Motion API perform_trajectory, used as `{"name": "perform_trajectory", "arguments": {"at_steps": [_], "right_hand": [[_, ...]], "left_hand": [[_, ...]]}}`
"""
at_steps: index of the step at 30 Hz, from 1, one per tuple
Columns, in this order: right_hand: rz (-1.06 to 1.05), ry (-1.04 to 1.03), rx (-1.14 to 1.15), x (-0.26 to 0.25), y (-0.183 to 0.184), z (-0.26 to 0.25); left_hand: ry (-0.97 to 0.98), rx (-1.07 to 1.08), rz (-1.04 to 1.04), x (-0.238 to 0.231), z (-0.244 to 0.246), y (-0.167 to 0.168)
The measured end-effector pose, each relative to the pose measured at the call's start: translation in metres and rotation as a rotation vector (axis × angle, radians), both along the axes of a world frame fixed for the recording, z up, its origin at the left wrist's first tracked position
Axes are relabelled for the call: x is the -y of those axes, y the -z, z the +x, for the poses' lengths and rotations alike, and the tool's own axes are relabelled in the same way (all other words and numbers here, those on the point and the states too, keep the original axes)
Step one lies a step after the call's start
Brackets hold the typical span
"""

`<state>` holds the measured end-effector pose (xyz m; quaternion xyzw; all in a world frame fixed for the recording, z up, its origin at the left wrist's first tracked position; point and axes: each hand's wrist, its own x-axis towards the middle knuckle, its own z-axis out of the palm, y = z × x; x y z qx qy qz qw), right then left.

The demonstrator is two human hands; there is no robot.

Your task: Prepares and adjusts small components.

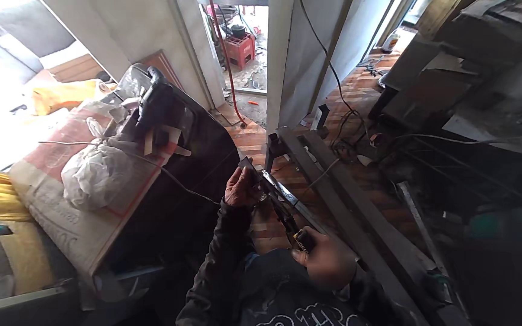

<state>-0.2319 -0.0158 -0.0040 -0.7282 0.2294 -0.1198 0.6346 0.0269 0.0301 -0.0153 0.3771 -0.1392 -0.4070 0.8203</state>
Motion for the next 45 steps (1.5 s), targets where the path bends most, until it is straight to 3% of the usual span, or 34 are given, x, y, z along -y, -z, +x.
{"name": "perform_trajectory", "arguments": {"at_steps": [13, 24, 32, 45], "right_hand": [[-0.338, 0.109, -0.144, -0.011, 0.003, 0.002], [-0.301, 0.048, -0.198, -0.014, 0.001, 0.001], [-0.523, 0.158, -0.143, -0.017, 0.010, 0.000], [-0.402, 0.114, -0.209, -0.017, 0.007, 0.000]], "left_hand": [[-0.084, 0.068, 0.002, -0.001, -0.004, -0.004], [0.026, 0.254, 0.044, -0.014, 0.009, 0.007], [0.044, 0.278, 0.043, -0.017, 0.010, 0.009], [0.103, 0.319, 0.033, -0.012, 0.006, 0.014]]}}
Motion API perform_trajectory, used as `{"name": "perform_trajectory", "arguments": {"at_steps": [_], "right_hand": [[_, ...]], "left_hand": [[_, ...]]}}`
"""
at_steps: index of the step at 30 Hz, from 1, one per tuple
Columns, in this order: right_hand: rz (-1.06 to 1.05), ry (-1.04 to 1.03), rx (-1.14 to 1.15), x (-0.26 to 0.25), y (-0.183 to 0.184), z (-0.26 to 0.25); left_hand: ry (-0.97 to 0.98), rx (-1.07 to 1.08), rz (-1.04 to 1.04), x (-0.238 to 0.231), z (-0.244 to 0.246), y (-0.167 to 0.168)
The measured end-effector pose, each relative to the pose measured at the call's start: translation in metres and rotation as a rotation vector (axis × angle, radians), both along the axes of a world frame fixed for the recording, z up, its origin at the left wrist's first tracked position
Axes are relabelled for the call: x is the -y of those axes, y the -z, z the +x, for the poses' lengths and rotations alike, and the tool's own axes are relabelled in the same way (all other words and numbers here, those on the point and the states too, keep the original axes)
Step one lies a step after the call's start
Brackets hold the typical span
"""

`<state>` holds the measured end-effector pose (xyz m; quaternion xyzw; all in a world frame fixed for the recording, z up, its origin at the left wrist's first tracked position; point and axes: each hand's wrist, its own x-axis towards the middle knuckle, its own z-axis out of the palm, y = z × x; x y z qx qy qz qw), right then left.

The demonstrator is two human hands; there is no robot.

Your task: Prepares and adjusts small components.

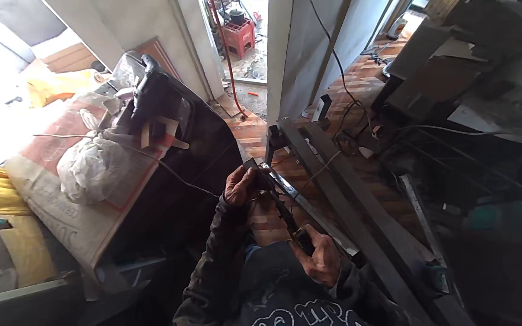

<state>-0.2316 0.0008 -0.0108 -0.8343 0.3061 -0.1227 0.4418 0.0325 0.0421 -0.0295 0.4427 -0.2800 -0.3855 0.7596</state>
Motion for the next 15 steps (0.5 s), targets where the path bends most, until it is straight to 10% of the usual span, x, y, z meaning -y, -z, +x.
{"name": "perform_trajectory", "arguments": {"at_steps": [15], "right_hand": [[0.009, 0.004, -0.025, 0.0031, -0.0041, 0.0052]], "left_hand": [[0.034, -0.034, -0.019, 0.0017, -0.0048, 0.0026]]}}
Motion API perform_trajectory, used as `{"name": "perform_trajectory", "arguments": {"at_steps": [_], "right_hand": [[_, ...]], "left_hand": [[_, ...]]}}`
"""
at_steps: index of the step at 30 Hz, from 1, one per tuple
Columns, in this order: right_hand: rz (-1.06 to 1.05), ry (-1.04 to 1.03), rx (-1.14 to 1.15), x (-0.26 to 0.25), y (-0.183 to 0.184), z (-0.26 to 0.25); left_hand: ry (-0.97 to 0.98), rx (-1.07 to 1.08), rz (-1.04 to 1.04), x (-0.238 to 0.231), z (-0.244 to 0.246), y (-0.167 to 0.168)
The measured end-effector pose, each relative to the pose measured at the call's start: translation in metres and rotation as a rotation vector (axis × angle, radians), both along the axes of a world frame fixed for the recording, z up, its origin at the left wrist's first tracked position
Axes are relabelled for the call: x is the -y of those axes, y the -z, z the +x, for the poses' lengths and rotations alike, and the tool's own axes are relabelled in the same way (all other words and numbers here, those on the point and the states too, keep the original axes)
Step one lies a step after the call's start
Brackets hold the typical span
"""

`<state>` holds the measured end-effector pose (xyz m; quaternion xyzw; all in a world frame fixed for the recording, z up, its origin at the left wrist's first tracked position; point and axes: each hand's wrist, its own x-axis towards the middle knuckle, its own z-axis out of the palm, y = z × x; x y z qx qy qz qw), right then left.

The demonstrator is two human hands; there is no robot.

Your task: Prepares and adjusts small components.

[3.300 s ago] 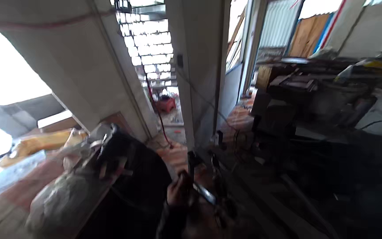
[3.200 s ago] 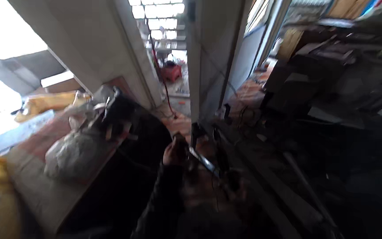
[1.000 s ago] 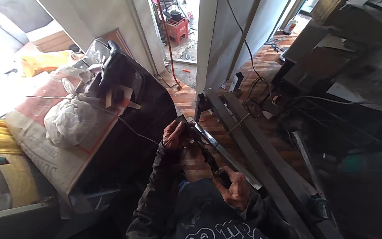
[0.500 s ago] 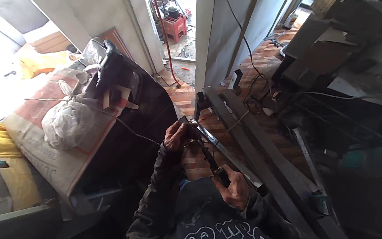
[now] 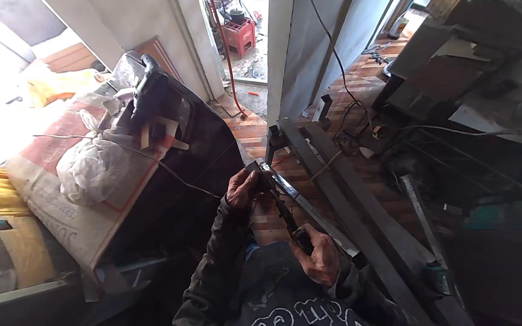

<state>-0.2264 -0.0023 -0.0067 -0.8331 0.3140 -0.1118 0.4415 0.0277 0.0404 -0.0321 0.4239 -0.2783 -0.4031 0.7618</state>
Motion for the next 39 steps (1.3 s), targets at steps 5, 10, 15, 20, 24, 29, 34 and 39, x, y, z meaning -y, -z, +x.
{"name": "perform_trajectory", "arguments": {"at_steps": [5, 10, 15, 20, 24, 29, 34, 39], "right_hand": [[-0.037, 0.017, 0.005, 0.000, 0.003, 0.000], [0.005, 0.000, 0.007, 0.004, 0.002, 0.002], [-0.038, 0.000, -0.020, 0.002, 0.003, 0.002], [-0.107, 0.026, 0.035, 0.004, 0.009, 0.001], [-0.052, 0.015, 0.026, 0.009, 0.008, 0.000], [0.010, 0.008, 0.006, 0.007, 0.001, 0.001], [-0.045, 0.016, -0.004, 0.003, 0.004, 0.002], [-0.118, 0.023, 0.008, 0.004, 0.007, 0.002]], "left_hand": [[-0.015, -0.019, 0.038, -0.001, -0.001, 0.000], [0.013, -0.025, 0.073, -0.002, -0.002, 0.002], [0.030, -0.024, 0.050, -0.002, -0.001, 0.006], [0.033, -0.062, 0.037, -0.002, -0.002, 0.003], [0.046, -0.042, 0.063, -0.001, -0.004, 0.006], [0.043, -0.090, 0.084, 0.000, -0.008, 0.008], [0.048, -0.121, 0.105, -0.002, -0.008, 0.008], [0.065, -0.161, 0.121, -0.004, -0.008, 0.002]]}}
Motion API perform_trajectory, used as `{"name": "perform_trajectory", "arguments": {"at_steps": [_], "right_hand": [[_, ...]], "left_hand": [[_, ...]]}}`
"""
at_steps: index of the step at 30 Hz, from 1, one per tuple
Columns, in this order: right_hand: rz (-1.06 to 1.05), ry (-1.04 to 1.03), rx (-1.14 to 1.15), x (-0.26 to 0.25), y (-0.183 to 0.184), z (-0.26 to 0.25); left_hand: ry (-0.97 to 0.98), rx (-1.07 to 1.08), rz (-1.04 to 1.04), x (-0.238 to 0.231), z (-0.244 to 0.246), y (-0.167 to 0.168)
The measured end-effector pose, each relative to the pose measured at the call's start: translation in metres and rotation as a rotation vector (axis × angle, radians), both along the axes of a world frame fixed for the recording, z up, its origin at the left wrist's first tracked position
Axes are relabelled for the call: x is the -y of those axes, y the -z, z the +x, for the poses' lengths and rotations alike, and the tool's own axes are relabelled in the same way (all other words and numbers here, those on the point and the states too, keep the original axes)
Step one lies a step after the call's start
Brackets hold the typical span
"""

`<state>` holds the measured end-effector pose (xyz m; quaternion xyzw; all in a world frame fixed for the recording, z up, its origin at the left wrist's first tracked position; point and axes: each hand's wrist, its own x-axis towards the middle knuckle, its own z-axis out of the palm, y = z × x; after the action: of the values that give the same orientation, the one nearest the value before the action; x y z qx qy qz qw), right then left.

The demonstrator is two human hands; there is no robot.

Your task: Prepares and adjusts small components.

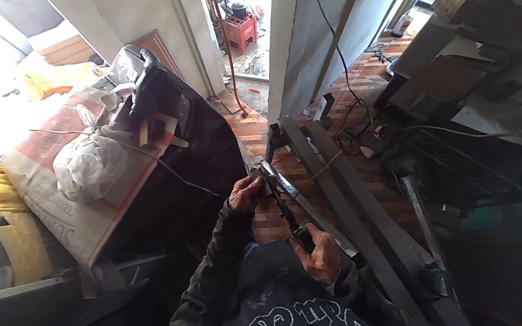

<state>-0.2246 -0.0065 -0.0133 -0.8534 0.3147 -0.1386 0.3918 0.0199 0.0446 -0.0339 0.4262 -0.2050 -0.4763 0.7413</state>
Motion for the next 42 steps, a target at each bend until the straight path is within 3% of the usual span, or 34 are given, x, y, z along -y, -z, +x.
{"name": "perform_trajectory", "arguments": {"at_steps": [10, 21, 28, 37, 42], "right_hand": [[0.123, -0.020, -0.029, 0.007, -0.006, 0.000], [0.019, 0.008, 0.005, 0.009, 0.002, 0.000], [0.154, -0.033, -0.045, 0.013, -0.007, 0.003], [0.053, 0.021, -0.029, 0.017, 0.005, 0.012], [0.021, 0.013, -0.050, 0.012, 0.007, 0.023]], "left_hand": [[0.010, -0.021, 0.043, -0.001, -0.002, -0.003], [0.034, -0.078, 0.106, 0.003, -0.003, -0.014], [0.042, -0.080, 0.162, 0.005, -0.005, -0.013], [-0.074, -0.192, 0.220, 0.006, -0.006, -0.018], [-0.089, -0.124, 0.188, -0.006, 0.010, -0.004]]}}
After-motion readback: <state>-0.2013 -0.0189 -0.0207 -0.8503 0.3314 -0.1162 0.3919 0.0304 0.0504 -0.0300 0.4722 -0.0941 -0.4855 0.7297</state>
